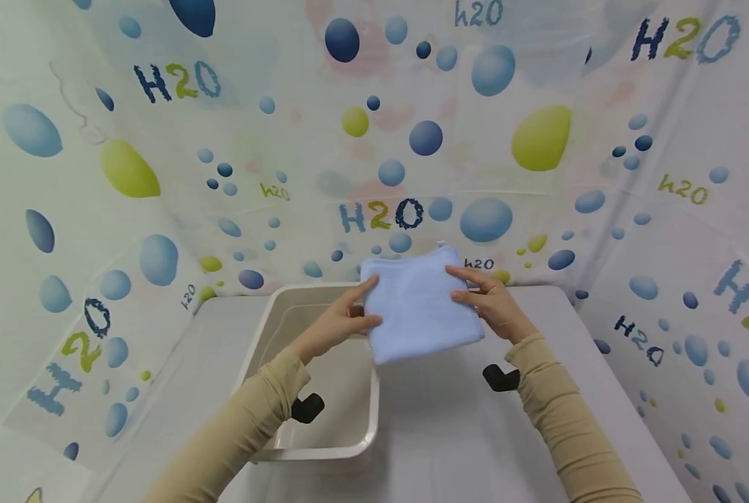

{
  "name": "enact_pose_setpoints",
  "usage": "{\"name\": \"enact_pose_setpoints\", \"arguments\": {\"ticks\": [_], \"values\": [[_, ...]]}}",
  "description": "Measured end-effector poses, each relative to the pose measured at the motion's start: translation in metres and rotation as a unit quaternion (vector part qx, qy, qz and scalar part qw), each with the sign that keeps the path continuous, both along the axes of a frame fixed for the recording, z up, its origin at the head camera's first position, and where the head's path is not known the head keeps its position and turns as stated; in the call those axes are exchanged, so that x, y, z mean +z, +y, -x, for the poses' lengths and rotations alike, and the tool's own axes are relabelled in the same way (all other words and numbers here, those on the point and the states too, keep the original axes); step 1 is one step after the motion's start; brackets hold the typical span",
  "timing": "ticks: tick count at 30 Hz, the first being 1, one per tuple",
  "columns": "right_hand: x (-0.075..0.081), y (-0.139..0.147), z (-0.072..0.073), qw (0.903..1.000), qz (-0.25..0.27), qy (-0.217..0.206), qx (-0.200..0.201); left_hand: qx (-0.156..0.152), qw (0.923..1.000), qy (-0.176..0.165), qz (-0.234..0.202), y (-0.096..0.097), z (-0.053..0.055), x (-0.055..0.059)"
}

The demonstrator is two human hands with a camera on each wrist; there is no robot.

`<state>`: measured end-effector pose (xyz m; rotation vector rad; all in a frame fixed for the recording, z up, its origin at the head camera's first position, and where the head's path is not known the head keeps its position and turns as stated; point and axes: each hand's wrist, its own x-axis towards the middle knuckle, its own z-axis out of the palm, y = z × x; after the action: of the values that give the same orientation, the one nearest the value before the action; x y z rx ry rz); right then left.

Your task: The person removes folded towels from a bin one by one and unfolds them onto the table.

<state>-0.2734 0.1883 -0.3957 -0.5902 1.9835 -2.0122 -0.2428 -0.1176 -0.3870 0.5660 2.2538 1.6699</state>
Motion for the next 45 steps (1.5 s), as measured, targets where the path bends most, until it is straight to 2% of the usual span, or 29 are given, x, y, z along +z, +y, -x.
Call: {"name": "enact_pose_setpoints", "arguments": {"ticks": [11,17,27,35,40,45], "values": [[-0.006,0.026,-0.002,0.9991,-0.010,-0.013,-0.038,-0.023,0.9988,0.029,0.030,0.030,0.014,-0.006],[-0.016,0.038,-0.005,0.9959,-0.048,-0.025,-0.072,-0.037,0.9974,0.030,0.053,0.044,0.017,-0.009],[-0.027,0.059,-0.010,0.9885,-0.110,-0.039,-0.096,-0.044,0.9937,0.043,0.093,0.070,0.021,-0.012],[-0.029,0.074,-0.015,0.9852,-0.120,-0.052,-0.111,-0.050,0.9878,0.057,0.136,0.090,0.023,-0.013],[-0.034,0.083,-0.018,0.9831,-0.125,-0.060,-0.120,-0.058,0.9877,0.044,0.139,0.104,0.022,-0.016],[-0.041,0.087,-0.019,0.9801,-0.139,-0.065,-0.126,-0.062,0.9836,0.049,0.162,0.116,0.021,-0.019]]}}
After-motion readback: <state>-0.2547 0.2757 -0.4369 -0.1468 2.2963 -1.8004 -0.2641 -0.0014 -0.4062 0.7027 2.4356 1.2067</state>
